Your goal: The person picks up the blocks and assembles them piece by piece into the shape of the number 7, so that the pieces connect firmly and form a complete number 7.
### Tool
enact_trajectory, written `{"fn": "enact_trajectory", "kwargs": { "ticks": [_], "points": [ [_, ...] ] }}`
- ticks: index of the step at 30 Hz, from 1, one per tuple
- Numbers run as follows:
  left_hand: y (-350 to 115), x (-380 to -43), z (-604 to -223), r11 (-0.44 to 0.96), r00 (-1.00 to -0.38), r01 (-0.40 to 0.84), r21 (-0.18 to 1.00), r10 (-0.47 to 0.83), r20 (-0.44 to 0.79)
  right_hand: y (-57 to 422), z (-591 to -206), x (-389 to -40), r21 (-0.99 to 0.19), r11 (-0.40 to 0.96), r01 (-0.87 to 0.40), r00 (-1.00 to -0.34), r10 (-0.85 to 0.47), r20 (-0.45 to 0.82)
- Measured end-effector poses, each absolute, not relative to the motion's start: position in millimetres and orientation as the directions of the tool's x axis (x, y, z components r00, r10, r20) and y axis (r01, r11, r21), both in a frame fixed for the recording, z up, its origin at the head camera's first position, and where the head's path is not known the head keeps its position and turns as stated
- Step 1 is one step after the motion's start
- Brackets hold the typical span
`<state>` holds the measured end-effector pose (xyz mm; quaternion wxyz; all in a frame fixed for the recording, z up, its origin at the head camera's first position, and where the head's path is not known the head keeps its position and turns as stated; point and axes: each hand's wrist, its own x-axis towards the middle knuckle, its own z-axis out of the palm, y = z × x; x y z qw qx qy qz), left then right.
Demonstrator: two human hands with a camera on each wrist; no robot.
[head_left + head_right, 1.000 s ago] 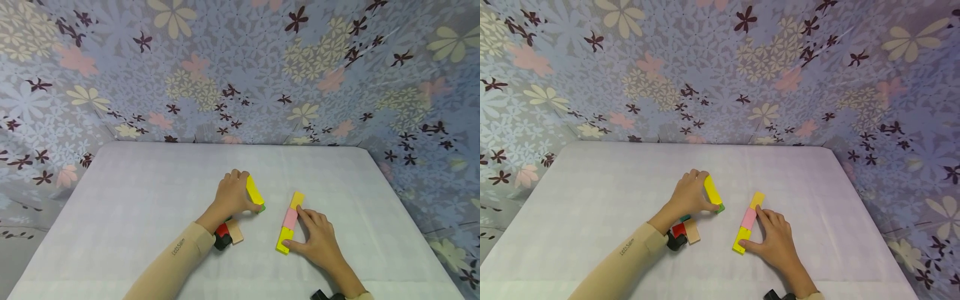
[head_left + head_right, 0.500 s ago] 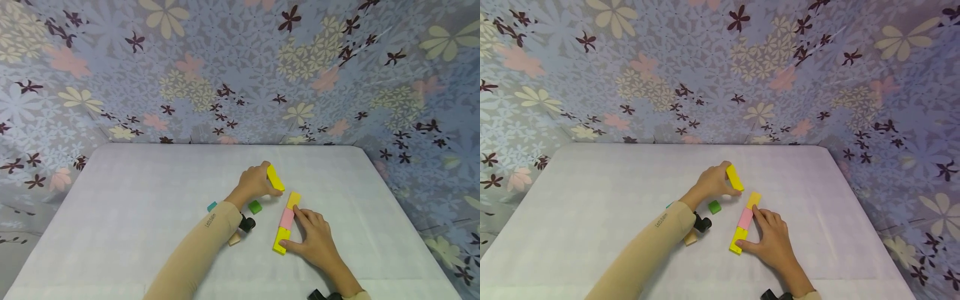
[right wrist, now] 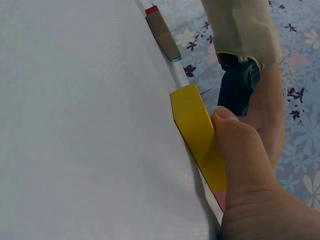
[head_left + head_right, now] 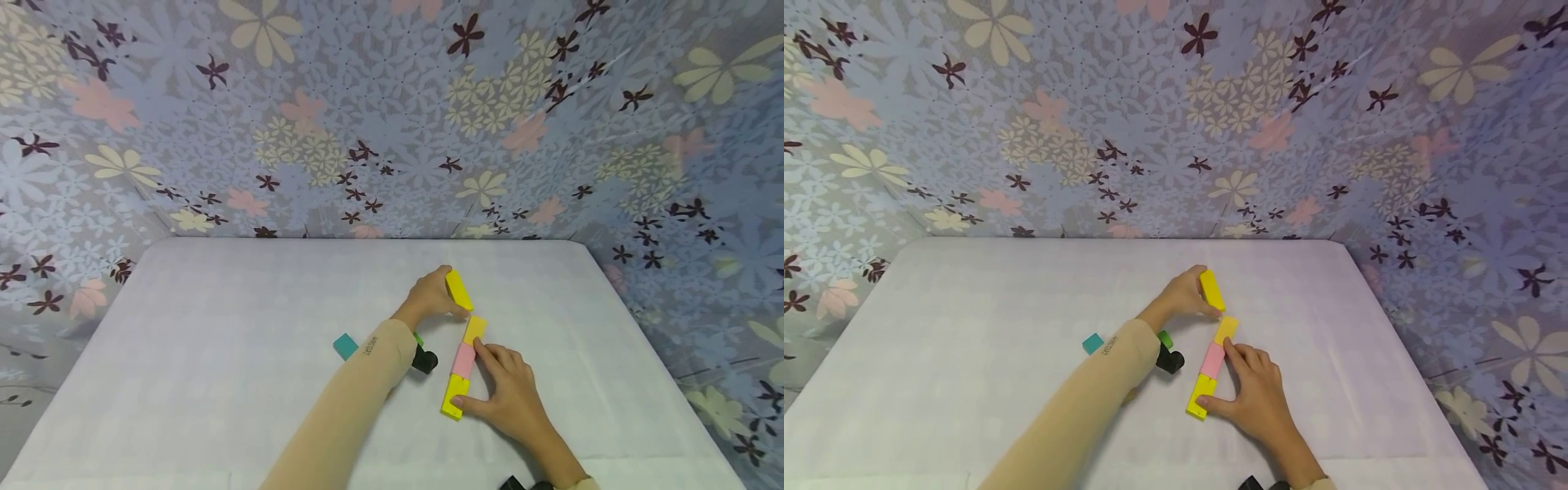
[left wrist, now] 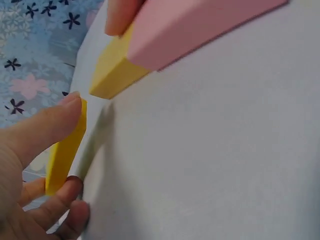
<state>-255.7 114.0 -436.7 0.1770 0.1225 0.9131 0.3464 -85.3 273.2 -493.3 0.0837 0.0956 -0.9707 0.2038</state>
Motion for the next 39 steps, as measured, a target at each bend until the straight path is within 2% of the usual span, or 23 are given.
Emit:
{"fn": "enact_trajectory", "kwargs": {
  "ticks": [11, 23, 29, 39],
  "points": [
    [115.0, -261.1, -443.7, 0.74, -0.881, 0.205, 0.641, 0.424, -0.208, 272.0, -497.8, -85.0, -0.37, 0.905, -0.21, -0.971, -0.149, 0.188],
    [116.6, -266.3, -448.9, 0.701, -0.866, 0.204, 0.684, 0.455, -0.208, 270.9, -496.8, -85.1, -0.374, 0.903, -0.21, -0.971, -0.149, 0.184],
    [120.3, -262.5, -447.7, 0.733, -0.871, 0.208, 0.647, 0.44, -0.219, 271.9, -496.6, -85.6, -0.376, 0.899, -0.222, -0.967, -0.155, 0.2],
    [131.8, -257.4, -447.0, 0.778, -0.882, 0.279, 0.563, 0.439, -0.17, 273.9, -493.5, -85.3, -0.372, 0.897, -0.239, -0.961, -0.164, 0.222]
  ]
}}
